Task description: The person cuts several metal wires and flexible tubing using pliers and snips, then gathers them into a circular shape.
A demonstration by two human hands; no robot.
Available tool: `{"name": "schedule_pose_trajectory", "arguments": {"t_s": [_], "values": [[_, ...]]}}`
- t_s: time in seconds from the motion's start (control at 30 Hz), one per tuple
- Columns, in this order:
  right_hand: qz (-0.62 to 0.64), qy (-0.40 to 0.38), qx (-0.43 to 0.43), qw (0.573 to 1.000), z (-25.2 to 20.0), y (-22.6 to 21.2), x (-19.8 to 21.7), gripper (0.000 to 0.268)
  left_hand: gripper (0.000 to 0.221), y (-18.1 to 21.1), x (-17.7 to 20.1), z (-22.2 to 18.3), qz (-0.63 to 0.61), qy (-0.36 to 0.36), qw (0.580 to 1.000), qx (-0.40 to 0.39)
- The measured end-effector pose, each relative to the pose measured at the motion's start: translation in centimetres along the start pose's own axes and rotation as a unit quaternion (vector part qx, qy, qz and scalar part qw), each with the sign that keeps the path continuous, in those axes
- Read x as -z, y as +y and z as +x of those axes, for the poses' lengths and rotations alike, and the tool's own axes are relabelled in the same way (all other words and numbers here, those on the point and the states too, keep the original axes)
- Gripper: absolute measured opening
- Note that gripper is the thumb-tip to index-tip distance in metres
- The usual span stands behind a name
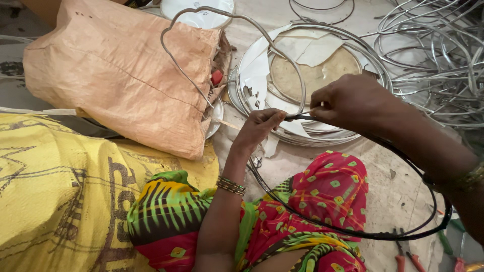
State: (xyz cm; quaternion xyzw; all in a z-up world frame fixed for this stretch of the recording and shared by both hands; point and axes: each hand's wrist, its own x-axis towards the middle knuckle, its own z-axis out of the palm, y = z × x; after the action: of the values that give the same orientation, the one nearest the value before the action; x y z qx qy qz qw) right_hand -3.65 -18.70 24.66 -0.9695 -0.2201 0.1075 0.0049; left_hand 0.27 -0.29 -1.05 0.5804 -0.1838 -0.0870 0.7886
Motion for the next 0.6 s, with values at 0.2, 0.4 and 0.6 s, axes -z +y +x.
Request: {"name": "schedule_pose_trajectory", "arguments": {"t_s": [0.2, 0.4, 0.6], "values": [[-0.004, 0.043, 0.046, 0.998, 1.0, -0.3, -1.1, 0.016, 0.034, -0.1, -0.5, 0.0, 0.023, 0.001, 1.000, -0.003], [0.042, 0.118, -0.024, 0.992, 1.3, -0.8, -4.7, 0.013, 0.029, -1.1, -1.4, -0.1, 0.016, 0.039, 0.999, 0.030], [0.074, 0.250, -0.030, 0.965, 0.2, 0.3, -9.2, 0.016, 0.029, -3.0, -1.5, 0.2, 0.021, 0.030, 0.999, 0.020]]}}
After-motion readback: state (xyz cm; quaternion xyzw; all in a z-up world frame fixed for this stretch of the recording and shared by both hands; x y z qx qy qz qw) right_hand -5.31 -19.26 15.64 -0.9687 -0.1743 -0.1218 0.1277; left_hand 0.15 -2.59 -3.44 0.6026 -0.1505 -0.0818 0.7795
